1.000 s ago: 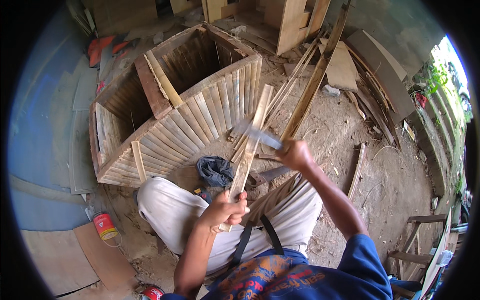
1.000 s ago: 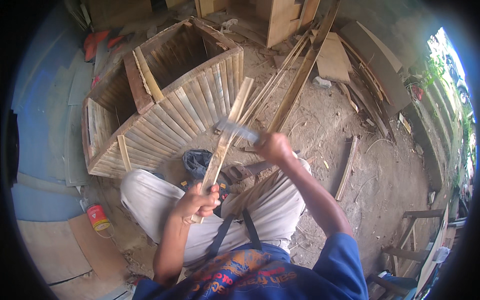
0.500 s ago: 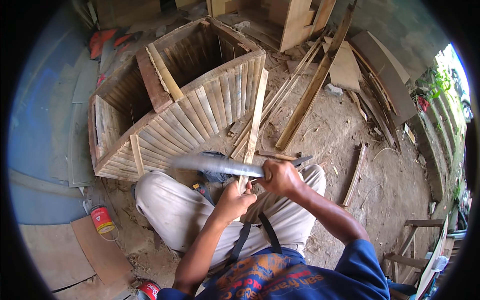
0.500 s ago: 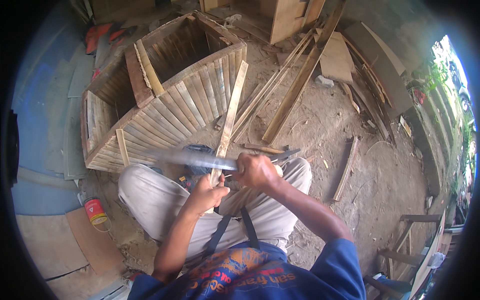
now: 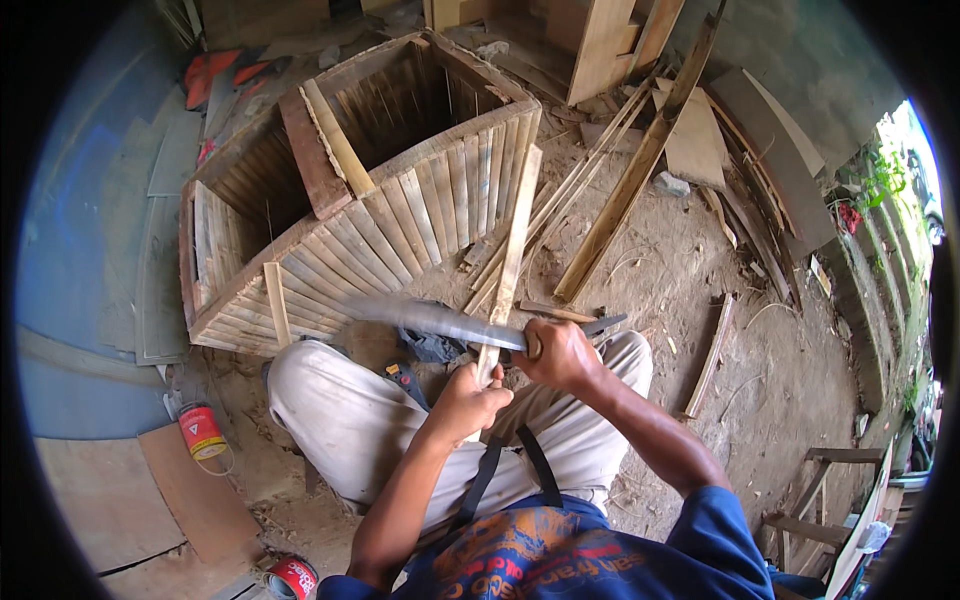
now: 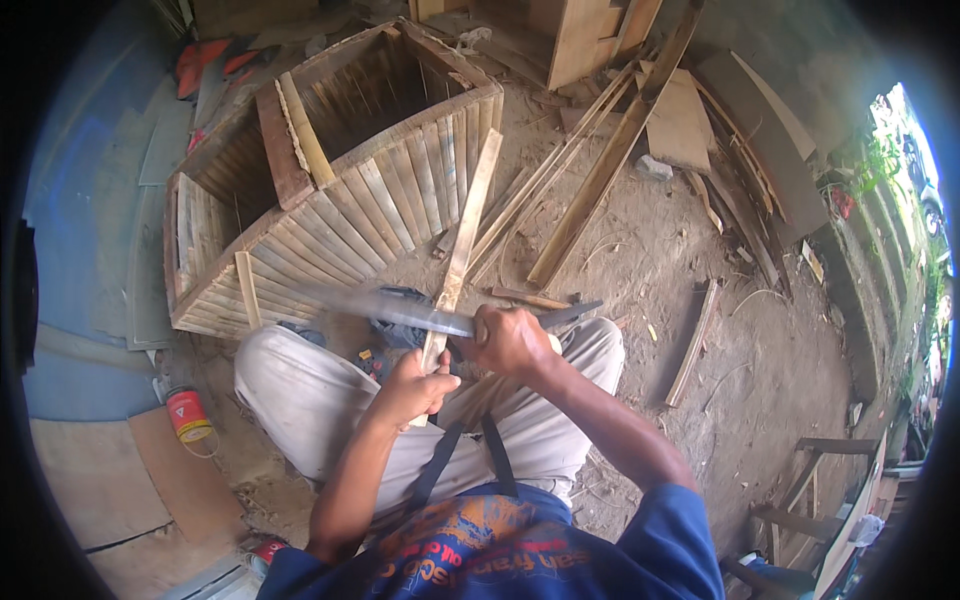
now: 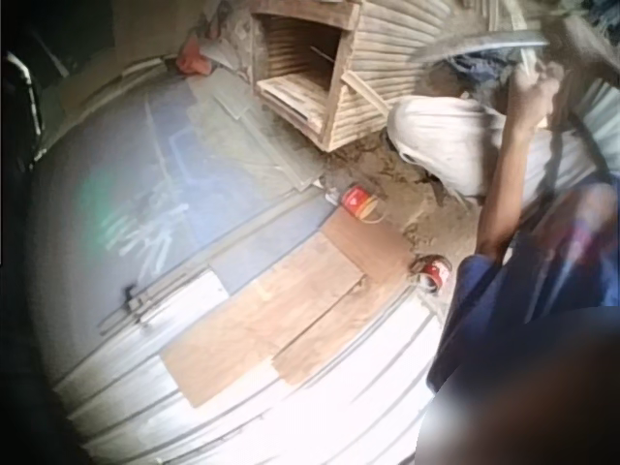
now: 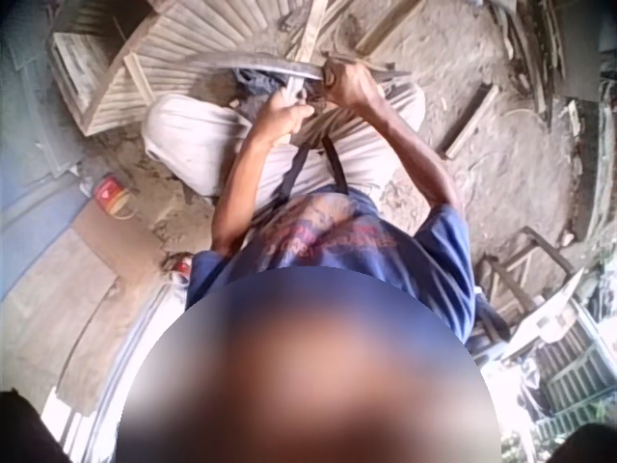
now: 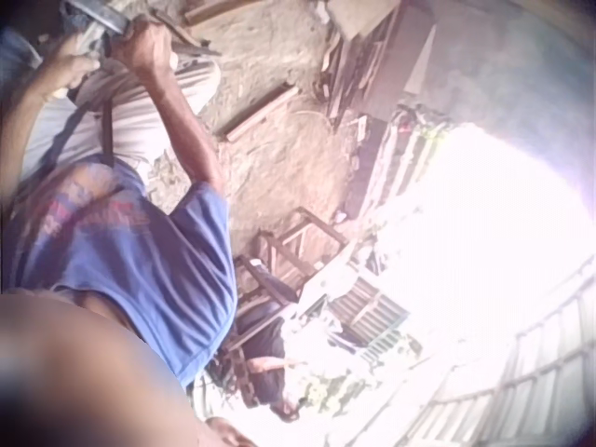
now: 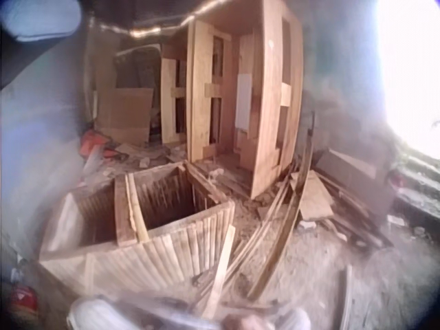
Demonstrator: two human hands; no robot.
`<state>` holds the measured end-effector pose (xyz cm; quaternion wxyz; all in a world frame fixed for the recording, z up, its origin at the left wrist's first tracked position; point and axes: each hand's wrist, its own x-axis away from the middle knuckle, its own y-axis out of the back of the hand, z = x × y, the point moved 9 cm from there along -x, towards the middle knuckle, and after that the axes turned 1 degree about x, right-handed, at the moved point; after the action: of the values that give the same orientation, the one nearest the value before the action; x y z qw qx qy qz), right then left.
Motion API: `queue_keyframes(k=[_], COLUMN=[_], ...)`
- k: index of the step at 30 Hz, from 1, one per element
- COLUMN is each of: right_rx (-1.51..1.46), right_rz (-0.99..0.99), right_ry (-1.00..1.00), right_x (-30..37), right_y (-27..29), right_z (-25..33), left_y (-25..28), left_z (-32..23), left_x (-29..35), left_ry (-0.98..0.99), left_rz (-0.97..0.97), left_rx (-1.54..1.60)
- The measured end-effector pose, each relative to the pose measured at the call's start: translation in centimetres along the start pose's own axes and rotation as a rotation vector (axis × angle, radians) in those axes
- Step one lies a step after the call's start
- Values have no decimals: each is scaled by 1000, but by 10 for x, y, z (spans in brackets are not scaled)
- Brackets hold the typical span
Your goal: The person sits on the floor and uses a hand saw to cut a thin wooden strip, then uses a knife to shave and shape the strip. The person repeatedly tests the fit of the shaped strip into a slot on a wooden structure.
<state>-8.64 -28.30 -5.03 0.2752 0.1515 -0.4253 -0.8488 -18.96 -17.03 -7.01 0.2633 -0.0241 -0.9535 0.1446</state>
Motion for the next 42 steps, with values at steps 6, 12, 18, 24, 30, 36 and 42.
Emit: queue_keyframes(k=[6, 12, 18, 24, 30, 36, 42], right_rx=[2, 53, 295, 64, -181, -861, -1129], right_rz=[-36, -165, -81, -179, -257, -477, -304], right_ry=[-23, -133, -52, -44, -312, -627, -387], right_x=[2, 6, -25, 12, 15, 24, 36], right_y=[11, 13, 23, 27, 22, 2, -37], right_z=[1, -1, -39, -36, -57, -98, -32], left_y=[-3, -4, -1, -7, -1, 16, 28], left_z=[3, 4, 8, 6, 3, -8, -34], left_x=[-2, -2, 9, 11, -2, -2, 11], left_ry=[37, 63, 77, 88, -6, -200, -702], left_rz=[-5, -5, 3, 118, -28, -192, -424], left_rx=[-31, 23, 59, 116, -90, 102, -24])
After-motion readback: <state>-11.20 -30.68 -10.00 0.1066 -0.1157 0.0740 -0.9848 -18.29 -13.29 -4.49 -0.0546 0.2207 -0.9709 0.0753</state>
